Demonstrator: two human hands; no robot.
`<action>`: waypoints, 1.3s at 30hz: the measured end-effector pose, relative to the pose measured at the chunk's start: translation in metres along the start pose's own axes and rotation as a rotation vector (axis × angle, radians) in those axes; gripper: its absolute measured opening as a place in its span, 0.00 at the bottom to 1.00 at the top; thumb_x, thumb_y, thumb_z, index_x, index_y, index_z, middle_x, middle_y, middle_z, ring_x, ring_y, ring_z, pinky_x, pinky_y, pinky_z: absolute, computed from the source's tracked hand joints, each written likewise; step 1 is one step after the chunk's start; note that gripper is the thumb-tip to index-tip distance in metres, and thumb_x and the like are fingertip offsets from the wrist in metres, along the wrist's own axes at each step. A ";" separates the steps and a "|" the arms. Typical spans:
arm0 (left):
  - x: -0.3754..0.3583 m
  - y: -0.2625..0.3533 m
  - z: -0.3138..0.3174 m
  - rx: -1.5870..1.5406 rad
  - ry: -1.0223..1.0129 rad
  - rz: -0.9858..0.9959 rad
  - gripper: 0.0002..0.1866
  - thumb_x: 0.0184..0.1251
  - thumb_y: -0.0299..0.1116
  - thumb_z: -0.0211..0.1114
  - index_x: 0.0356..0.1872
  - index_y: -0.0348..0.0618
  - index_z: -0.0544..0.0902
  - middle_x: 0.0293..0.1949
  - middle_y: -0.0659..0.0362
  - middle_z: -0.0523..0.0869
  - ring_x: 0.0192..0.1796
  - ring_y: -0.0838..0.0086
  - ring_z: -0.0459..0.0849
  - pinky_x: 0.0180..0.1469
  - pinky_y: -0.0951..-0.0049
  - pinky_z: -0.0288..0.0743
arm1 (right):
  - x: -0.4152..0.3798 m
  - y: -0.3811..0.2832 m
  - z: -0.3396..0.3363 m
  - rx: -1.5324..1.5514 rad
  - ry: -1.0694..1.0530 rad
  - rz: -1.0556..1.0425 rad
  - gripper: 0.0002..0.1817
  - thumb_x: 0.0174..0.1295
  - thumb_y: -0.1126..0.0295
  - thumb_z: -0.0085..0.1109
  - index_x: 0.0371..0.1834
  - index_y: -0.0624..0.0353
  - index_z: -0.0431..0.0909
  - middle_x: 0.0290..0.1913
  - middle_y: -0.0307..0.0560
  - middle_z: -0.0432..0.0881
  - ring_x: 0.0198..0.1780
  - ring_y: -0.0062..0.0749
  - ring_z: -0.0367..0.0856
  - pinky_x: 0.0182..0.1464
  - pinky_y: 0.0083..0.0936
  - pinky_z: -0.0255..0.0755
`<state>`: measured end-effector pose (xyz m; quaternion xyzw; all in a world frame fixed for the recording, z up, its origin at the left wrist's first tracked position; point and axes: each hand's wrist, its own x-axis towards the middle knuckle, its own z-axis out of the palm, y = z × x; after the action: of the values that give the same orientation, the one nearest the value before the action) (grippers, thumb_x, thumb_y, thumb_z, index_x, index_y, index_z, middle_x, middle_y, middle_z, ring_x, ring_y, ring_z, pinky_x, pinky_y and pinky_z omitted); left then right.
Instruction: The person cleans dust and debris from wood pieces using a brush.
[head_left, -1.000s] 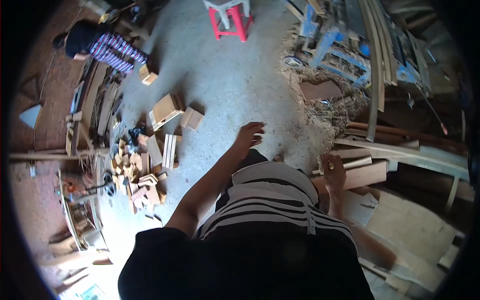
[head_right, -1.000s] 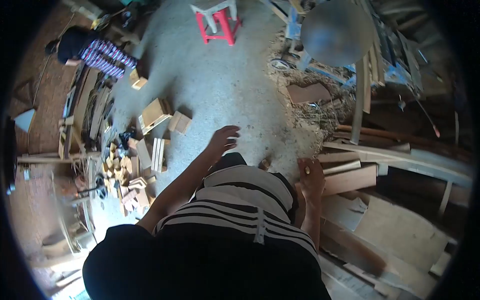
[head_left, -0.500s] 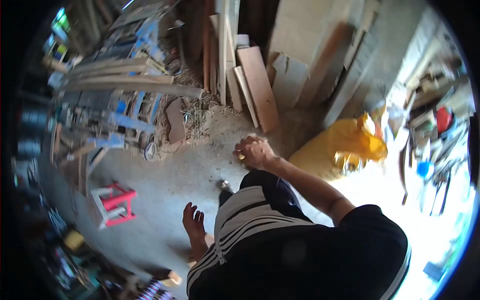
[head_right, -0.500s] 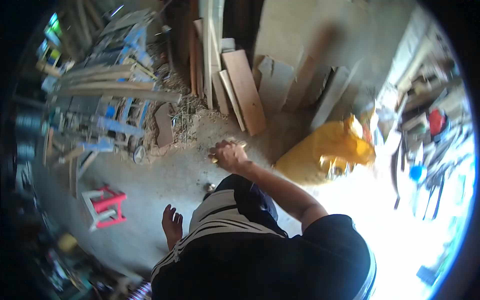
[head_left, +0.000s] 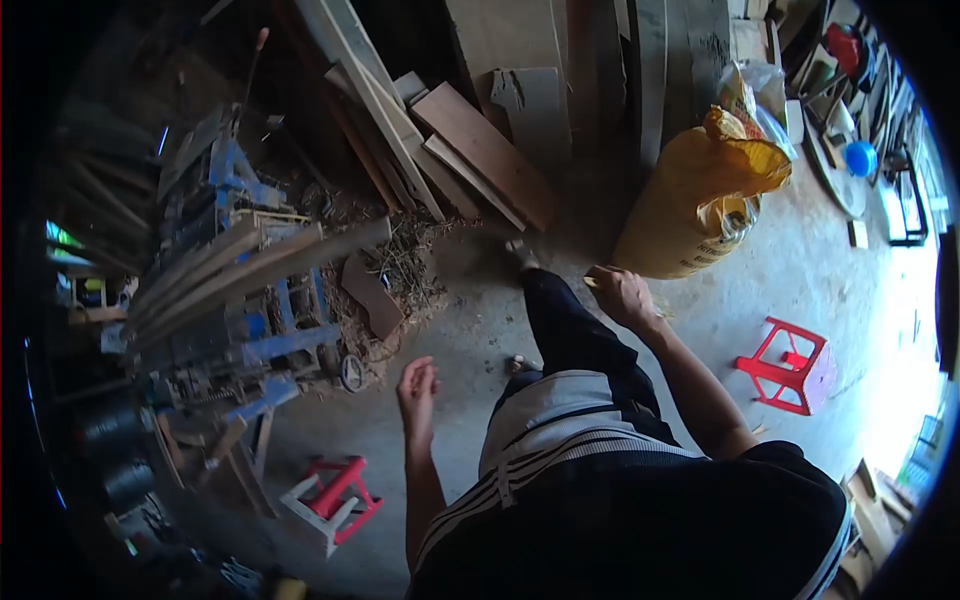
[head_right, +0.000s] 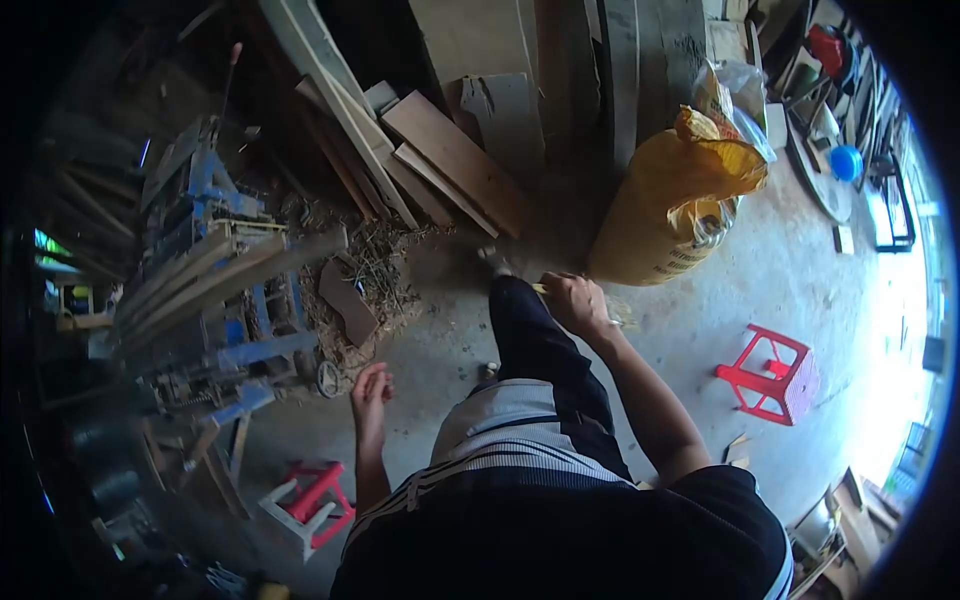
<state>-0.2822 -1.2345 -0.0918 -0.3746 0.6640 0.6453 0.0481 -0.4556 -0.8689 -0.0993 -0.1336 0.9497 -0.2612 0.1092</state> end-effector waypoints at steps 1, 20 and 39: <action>0.010 0.016 0.014 0.003 -0.094 -0.012 0.11 0.76 0.30 0.58 0.54 0.40 0.80 0.45 0.61 0.84 0.43 0.82 0.81 0.43 0.81 0.75 | 0.009 0.006 0.005 0.009 0.002 0.016 0.10 0.61 0.65 0.58 0.41 0.51 0.85 0.38 0.56 0.87 0.41 0.53 0.86 0.43 0.46 0.80; 0.510 0.276 0.169 0.477 -0.457 0.053 0.22 0.72 0.31 0.61 0.66 0.44 0.72 0.50 0.59 0.81 0.47 0.78 0.81 0.48 0.75 0.76 | 0.227 0.087 0.056 0.235 -0.180 0.622 0.14 0.67 0.59 0.56 0.43 0.57 0.82 0.38 0.64 0.83 0.43 0.64 0.81 0.44 0.52 0.75; 0.754 0.461 0.115 -0.062 -0.024 0.563 0.16 0.61 0.28 0.72 0.46 0.36 0.77 0.42 0.56 0.83 0.41 0.70 0.83 0.48 0.67 0.81 | 0.132 -0.006 0.063 0.206 -0.182 0.983 0.16 0.69 0.56 0.54 0.45 0.55 0.84 0.28 0.55 0.84 0.34 0.48 0.87 0.40 0.39 0.76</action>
<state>-1.1270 -1.5123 -0.1446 -0.1690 0.7213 0.6576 -0.1370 -0.5613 -0.9445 -0.1674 0.3181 0.8564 -0.2586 0.3138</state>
